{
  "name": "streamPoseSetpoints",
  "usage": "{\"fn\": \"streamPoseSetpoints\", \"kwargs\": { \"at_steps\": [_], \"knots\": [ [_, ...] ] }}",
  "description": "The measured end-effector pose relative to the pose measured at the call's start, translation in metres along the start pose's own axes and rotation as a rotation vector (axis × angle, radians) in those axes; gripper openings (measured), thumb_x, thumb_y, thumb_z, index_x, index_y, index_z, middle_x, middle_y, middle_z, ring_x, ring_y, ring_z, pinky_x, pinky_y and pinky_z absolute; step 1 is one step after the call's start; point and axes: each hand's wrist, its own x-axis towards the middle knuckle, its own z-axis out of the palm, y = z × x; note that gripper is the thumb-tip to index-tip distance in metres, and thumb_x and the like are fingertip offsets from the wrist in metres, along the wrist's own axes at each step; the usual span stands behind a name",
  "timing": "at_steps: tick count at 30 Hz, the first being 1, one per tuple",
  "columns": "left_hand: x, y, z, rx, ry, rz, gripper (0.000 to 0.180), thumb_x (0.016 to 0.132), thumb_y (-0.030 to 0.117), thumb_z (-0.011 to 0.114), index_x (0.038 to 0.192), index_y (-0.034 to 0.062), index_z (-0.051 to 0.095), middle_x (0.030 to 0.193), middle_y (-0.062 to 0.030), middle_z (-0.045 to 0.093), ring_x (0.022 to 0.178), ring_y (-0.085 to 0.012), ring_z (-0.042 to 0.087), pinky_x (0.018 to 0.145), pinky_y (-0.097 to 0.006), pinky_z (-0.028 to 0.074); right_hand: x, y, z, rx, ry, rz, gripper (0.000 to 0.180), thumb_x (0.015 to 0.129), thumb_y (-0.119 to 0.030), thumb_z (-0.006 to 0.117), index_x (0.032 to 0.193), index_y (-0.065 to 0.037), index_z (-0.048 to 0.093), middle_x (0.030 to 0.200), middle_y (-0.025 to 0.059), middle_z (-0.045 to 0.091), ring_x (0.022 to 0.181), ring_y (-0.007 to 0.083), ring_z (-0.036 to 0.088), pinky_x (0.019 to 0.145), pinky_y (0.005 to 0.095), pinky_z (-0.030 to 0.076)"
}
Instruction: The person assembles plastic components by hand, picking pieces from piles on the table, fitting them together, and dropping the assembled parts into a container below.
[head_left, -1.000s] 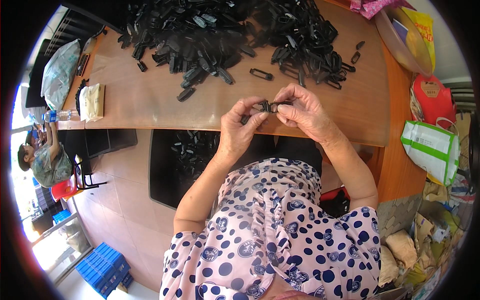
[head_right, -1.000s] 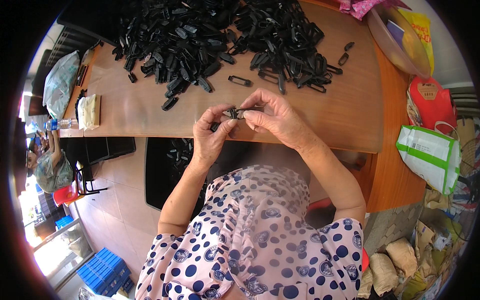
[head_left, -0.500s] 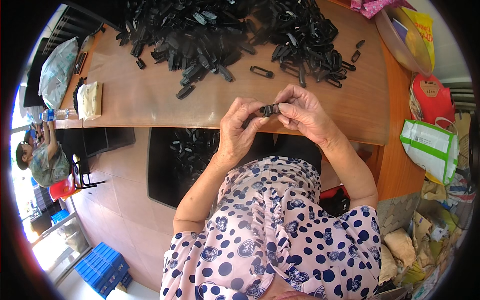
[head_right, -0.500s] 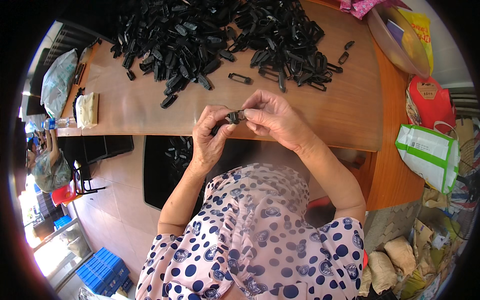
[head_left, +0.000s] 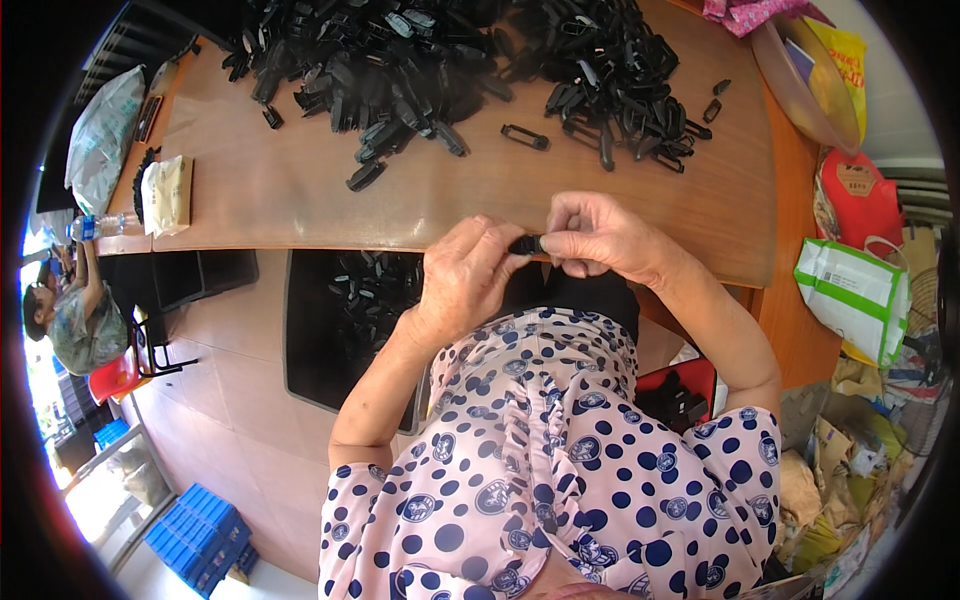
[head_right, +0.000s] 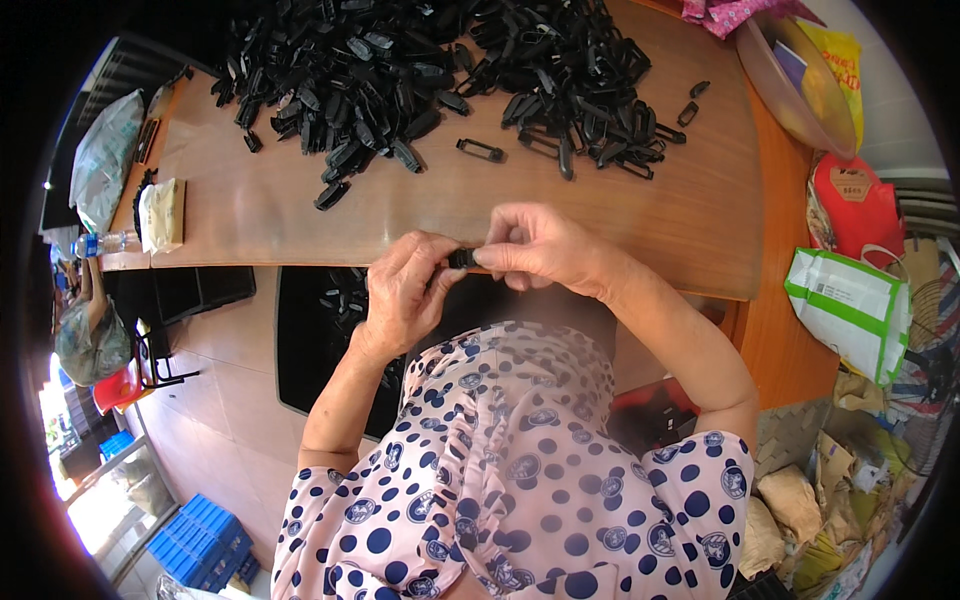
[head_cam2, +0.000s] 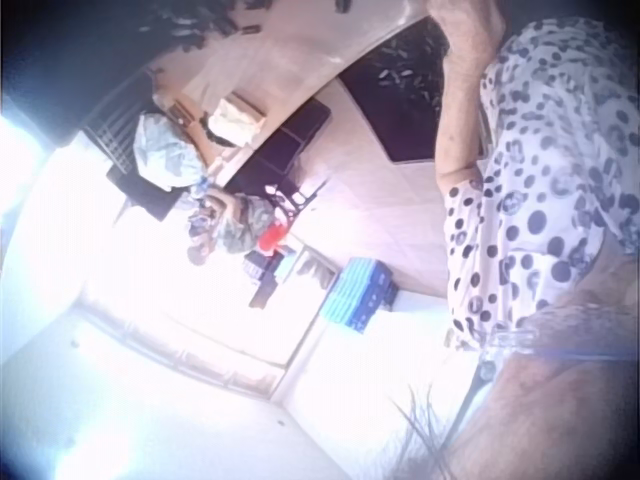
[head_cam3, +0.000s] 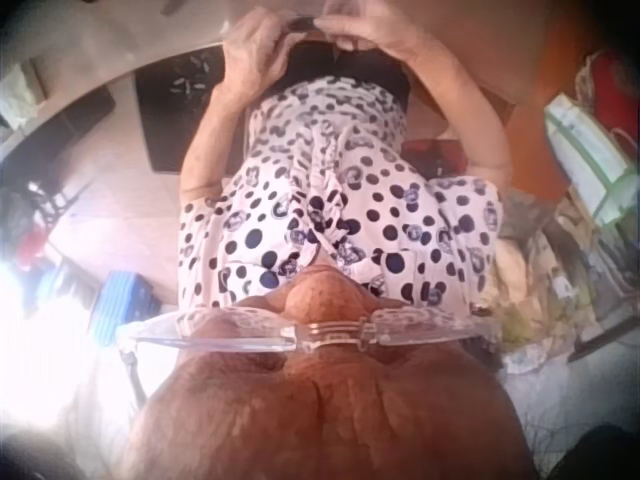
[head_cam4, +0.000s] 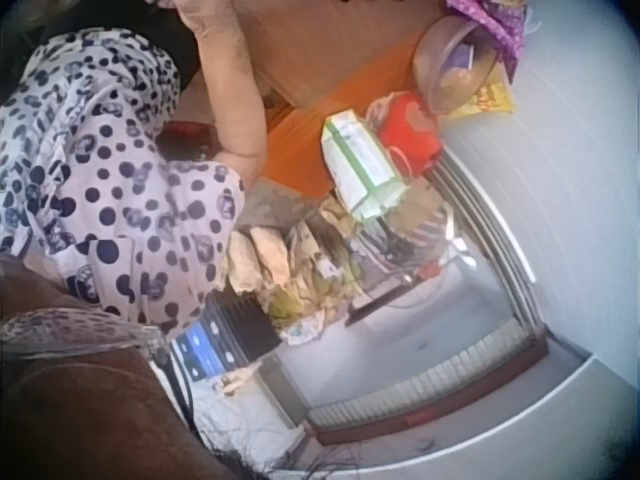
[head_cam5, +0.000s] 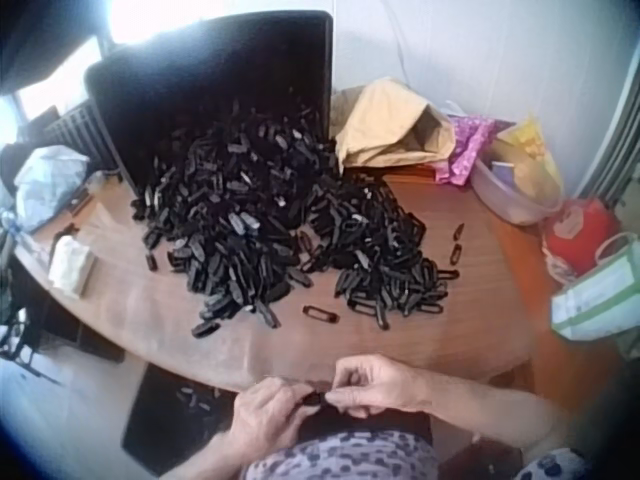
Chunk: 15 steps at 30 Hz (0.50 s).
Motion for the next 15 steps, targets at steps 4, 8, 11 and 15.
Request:
{"fn": "streamPoseSetpoints", "kwargs": {
  "at_steps": [4,8,11,15],
  "knots": [
    [-0.003,0.001,-0.006,0.0,-0.03,-0.027,0.022,0.075,0.003,0.071,0.095,0.0025,0.062,0.077,-0.0093,0.059,0.065,-0.0229,0.058,0.057,-0.031,0.046,0.003,0.004,0.004,0.143,-0.033,0.146,0.019,0.089,-0.017,0.066,0.086,-0.005,0.052,0.075,0.0034,0.058,0.06,0.0091,0.056,0.046,0.0167,0.038],
    [-0.015,-0.007,0.0,-0.424,0.027,-0.298,0.025,0.076,0.009,0.073,0.098,0.0026,0.065,0.096,-0.0101,0.058,0.086,-0.0232,0.059,0.074,-0.031,0.049,0.008,0.006,0.025,0.339,-0.042,0.115,0.022,0.089,-0.021,0.066,0.096,-0.005,0.051,0.084,0.0051,0.059,0.067,0.0112,0.059,0.047,0.0167,0.04],
    [-0.017,-0.014,0.003,-0.58,0.101,-0.301,0.027,0.079,0.016,0.074,0.102,0.0048,0.067,0.117,-0.0114,0.049,0.108,-0.0248,0.051,0.09,-0.035,0.045,0.015,0.017,0.027,0.265,-0.196,-0.004,0.039,0.095,-0.032,0.055,0.119,-0.002,0.046,0.098,0.007,0.057,0.079,0.0128,0.061,0.053,0.018,0.044],
    [-0.025,-0.021,0.002,-0.679,0.057,-0.249,0.029,0.081,0.024,0.073,0.104,0.0078,0.069,0.134,-0.0137,0.037,0.125,-0.0303,0.038,0.103,-0.044,0.035,0.017,0.018,0.028,0.131,-0.412,-0.033,0.049,0.098,-0.031,0.051,0.137,-0.004,0.037,0.104,0.0091,0.058,0.083,0.0128,0.062,0.057,0.0192,0.048]
  ]
}}
